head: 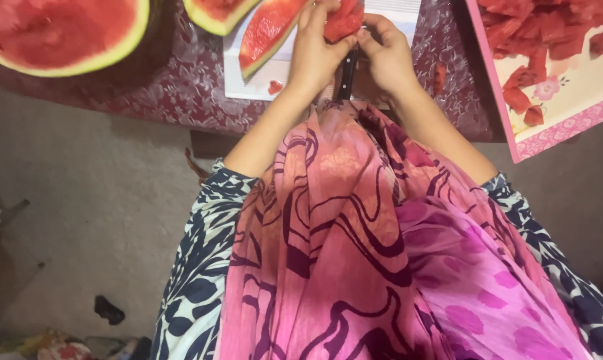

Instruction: Cutting a whole watermelon into slices and then dicing those slices into smaller pieces on a tray.

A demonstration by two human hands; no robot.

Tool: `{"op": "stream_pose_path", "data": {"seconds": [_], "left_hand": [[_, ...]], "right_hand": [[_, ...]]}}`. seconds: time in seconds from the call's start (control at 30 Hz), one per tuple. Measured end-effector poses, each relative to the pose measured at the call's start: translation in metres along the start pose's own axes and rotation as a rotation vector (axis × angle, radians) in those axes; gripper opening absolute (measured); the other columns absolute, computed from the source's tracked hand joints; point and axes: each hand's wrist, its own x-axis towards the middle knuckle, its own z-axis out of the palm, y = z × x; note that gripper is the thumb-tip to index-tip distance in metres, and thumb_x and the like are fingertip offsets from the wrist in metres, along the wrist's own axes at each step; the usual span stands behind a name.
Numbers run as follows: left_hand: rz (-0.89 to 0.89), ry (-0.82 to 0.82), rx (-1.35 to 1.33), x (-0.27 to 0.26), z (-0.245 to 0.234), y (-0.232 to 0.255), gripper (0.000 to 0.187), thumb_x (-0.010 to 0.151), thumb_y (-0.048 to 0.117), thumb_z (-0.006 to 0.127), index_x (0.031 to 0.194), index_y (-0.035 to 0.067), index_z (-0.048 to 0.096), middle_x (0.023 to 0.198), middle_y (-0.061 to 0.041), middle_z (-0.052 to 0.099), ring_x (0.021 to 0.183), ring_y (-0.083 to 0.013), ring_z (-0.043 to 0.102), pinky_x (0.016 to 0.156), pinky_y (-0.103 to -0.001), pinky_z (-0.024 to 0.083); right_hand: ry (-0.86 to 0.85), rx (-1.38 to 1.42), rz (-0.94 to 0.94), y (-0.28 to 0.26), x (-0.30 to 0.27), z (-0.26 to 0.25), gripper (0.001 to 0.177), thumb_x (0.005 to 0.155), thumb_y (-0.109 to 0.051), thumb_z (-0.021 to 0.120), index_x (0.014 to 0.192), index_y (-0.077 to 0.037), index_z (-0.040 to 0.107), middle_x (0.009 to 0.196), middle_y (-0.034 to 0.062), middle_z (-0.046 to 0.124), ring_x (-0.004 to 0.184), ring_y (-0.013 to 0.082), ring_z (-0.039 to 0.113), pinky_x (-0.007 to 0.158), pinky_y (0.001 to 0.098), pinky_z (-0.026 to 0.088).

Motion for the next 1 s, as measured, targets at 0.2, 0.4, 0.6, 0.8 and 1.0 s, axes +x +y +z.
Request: {"op": "stream_pose_path", "data": {"seconds": [0.2, 0.4, 0.6, 0.8, 1.0], "left_hand": [[0.023, -0.124, -0.177, 0.010, -0.019, 0.071, 0.055, 0.085, 0.009, 0.081, 0.133, 0.003, 0.054, 0.134, -0.018, 0.051, 0.118, -0.0339, 0.067, 0.085, -0.031, 0.062], [0.239, -0.139, -0.063, 0.014, 0.018, 0.115, 0.058, 0.086, 0.014, 0.083, 0.135, 0.004, 0.055, 0.128, -0.018, 0.057, 0.118, -0.0367, 0.062, 0.095, -0.038, 0.057], [0.356, -0.144, -0.130, 0.017, 0.104, 0.164, 0.059, 0.088, 0.015, 0.080, 0.139, 0.003, 0.051, 0.128, -0.022, 0.055, 0.119, -0.0394, 0.059, 0.099, -0.040, 0.053], [0.334, -0.154, -0.112, 0.013, 0.213, 0.198, 0.062, 0.083, 0.016, 0.078, 0.137, 0.004, 0.052, 0.135, -0.025, 0.050, 0.122, -0.0431, 0.055, 0.096, -0.044, 0.051], [0.296, -0.146, -0.106, 0.005, 0.281, 0.222, 0.059, 0.082, 0.015, 0.077, 0.134, 0.003, 0.054, 0.134, -0.023, 0.052, 0.122, -0.0404, 0.056, 0.100, -0.043, 0.050]], "right_hand": [[0.045, 0.147, -0.145, -0.048, -0.031, 0.003, 0.025, 0.109, -0.010, 0.058, 0.133, -0.004, 0.059, 0.119, 0.0056, 0.069, 0.103, 0.0120, 0.070, 0.089, 0.0277, 0.062], [0.148, 0.140, -0.271, -0.064, -0.056, -0.049, 0.026, 0.107, -0.012, 0.057, 0.131, -0.005, 0.058, 0.117, 0.0047, 0.068, 0.103, 0.0133, 0.069, 0.087, 0.0303, 0.063], [0.253, 0.101, -0.482, -0.053, -0.058, -0.144, 0.028, 0.106, -0.011, 0.059, 0.132, -0.003, 0.060, 0.118, 0.0020, 0.067, 0.105, 0.0108, 0.063, 0.095, 0.0260, 0.052], [0.387, 0.328, -0.390, -0.059, -0.075, -0.234, 0.027, 0.103, -0.014, 0.053, 0.128, -0.006, 0.057, 0.097, 0.0009, 0.068, 0.073, 0.0101, 0.063, 0.062, 0.0251, 0.054], [0.436, -0.007, -0.312, -0.077, -0.092, -0.311, 0.030, 0.101, -0.014, 0.055, 0.130, -0.007, 0.058, 0.092, 0.0032, 0.067, 0.067, 0.0112, 0.058, 0.058, 0.0258, 0.050]]}}
